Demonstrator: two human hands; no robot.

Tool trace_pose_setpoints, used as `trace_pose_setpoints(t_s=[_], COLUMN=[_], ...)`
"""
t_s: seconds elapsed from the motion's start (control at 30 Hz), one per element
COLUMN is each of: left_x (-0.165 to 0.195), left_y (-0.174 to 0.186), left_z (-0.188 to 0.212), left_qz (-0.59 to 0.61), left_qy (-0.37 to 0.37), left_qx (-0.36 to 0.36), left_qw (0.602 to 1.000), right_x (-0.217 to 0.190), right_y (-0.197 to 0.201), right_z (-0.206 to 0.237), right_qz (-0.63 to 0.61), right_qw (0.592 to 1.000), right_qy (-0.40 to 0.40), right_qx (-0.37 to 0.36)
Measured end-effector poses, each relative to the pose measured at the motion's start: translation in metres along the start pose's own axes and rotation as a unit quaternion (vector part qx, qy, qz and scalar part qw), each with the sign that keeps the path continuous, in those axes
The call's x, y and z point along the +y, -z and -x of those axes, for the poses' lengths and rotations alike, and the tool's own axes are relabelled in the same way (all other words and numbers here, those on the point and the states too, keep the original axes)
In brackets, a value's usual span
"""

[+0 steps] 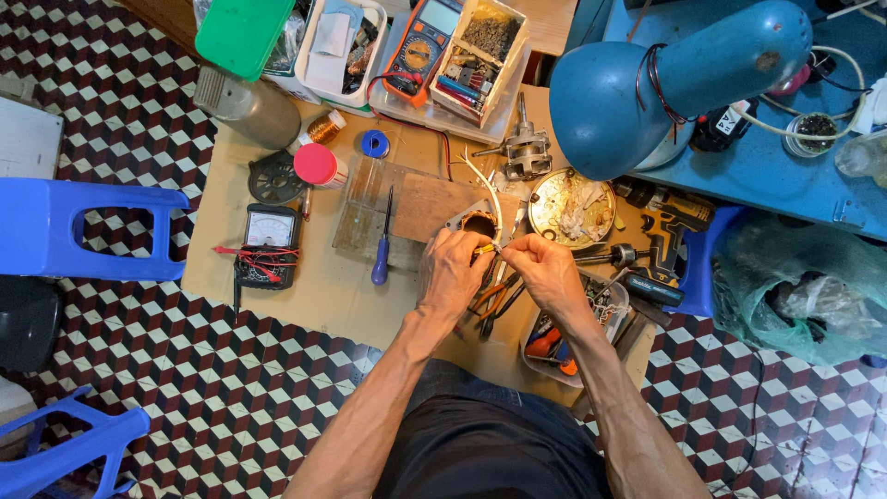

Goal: The person works on a small electrical component, likely a fan motor stator, at a cluttered workbench. They strip wire ends, twist strands, and insert them into the component's slots using pliers and a screwdriver. The person repeatedly adjusts and secures the wires within the assembly.

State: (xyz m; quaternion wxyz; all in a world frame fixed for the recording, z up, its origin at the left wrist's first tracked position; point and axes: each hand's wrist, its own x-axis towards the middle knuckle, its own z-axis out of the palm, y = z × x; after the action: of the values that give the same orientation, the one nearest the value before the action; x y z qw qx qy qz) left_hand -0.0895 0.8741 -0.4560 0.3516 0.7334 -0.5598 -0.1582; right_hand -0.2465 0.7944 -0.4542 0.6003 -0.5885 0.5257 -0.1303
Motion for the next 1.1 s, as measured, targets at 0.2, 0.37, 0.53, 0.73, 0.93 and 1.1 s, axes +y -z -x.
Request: trace_pose_setpoints(t_s=[0.2, 0.37, 0.53, 0.73, 0.93, 1.1], left_x=[0.001, 0.004, 0.005, 0.003, -0.002, -0.004], left_y=[-0.001, 0.002, 0.004, 0.001, -0.004, -0.006], left_z=[-0.001, -0.002, -0.002, -0.001, 0.0, -0.001], left_qz=[0.024, 0.025, 0.016, 0.024, 0.055, 0.054], left_qy=[0.011, 0.013, 0.016, 0.022, 0.016, 0.012], left_qx=[-0.003, -0.012, -0.011, -0.006, 0.01, 0.01], left_qw=[1.0, 1.0, 1.0, 0.999, 0.998, 0.998], right_x=[0.001, -0.004, -0.011, -0.005, -0.003, -0.01], right_y=[-0.021, -0.015, -0.003, 0.001, -0.006, -0.013], right_z=[0.018, 0.021, 0.016, 0.004, -0.004, 0.0], right_qz=[0.027, 0.018, 0.006, 0.031, 0.161, 0.196], right_qw=[0.993, 0.997, 0.998, 0.997, 0.981, 0.97], right_qy=[0.109, 0.057, 0.013, 0.038, 0.074, 0.109], right_qx=[0.043, 0.04, 0.055, 0.064, 0.075, 0.091])
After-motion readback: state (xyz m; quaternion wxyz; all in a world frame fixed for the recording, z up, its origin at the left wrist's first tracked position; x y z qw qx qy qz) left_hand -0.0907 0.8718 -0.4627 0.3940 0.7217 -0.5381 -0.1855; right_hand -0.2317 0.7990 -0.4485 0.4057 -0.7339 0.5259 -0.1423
